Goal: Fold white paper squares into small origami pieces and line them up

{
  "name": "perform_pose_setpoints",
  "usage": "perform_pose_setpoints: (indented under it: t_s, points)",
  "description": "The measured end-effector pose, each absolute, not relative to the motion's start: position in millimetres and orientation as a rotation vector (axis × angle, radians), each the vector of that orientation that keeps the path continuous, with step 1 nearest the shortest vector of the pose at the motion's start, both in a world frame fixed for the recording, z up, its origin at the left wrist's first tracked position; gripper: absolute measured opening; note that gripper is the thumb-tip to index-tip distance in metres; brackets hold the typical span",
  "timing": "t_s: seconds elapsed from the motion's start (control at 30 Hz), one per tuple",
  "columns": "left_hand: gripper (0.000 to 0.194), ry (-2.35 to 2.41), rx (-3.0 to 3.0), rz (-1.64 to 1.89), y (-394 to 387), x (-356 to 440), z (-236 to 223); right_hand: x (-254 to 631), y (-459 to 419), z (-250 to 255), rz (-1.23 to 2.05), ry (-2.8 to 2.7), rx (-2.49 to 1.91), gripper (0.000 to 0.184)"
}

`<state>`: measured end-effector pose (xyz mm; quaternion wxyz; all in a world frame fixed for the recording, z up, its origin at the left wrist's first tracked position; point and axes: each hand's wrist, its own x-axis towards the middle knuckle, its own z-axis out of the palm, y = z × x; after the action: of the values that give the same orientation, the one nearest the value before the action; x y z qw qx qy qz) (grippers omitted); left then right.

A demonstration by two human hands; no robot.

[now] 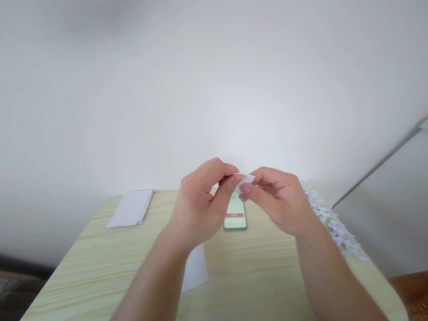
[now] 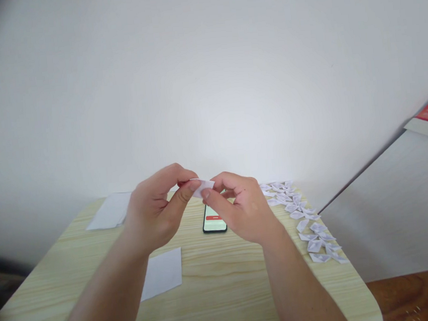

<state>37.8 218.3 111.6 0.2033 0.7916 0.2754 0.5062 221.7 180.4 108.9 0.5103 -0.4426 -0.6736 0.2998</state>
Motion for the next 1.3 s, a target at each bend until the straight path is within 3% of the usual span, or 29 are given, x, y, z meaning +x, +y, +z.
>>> perform_pose_setpoints:
  t_s: [0.2,0.47,0.73,0.83,0.97,1.17,1.3]
  points:
    - [0.015,0.825,2.148,1.434,218.0,37.9,112.4,223.5,178.0,110.8,0.497,-1.703,-1.116,0.015]
    - [0.007,0.739,1.892,1.460,219.4,38.5,106.3,221.6,181.4,109.2,0.745,-1.528,-0.986,0.012]
    - [0.012,0.627,1.749,1.387,220.0,38.6,107.6,226.4,182.5,107.8,0.847,-1.442,-0.857,0.014]
    - [0.013,0.562,1.654,1.345,220.9,40.2,107.2,226.6,180.1,109.8,0.874,-1.452,-0.870,0.021]
    - [0.022,0.577,1.672,1.320,223.2,39.1,105.0,225.2,177.4,112.8,0.913,-1.490,-0.943,0.045]
    - [0.017,0.525,1.764,1.246,223.3,35.4,105.6,225.8,180.8,110.0,0.922,-1.491,-0.890,0.016]
    - [0.020,0.516,1.776,1.252,222.9,35.6,108.4,225.8,182.5,108.7,0.802,-1.439,-0.903,0.011]
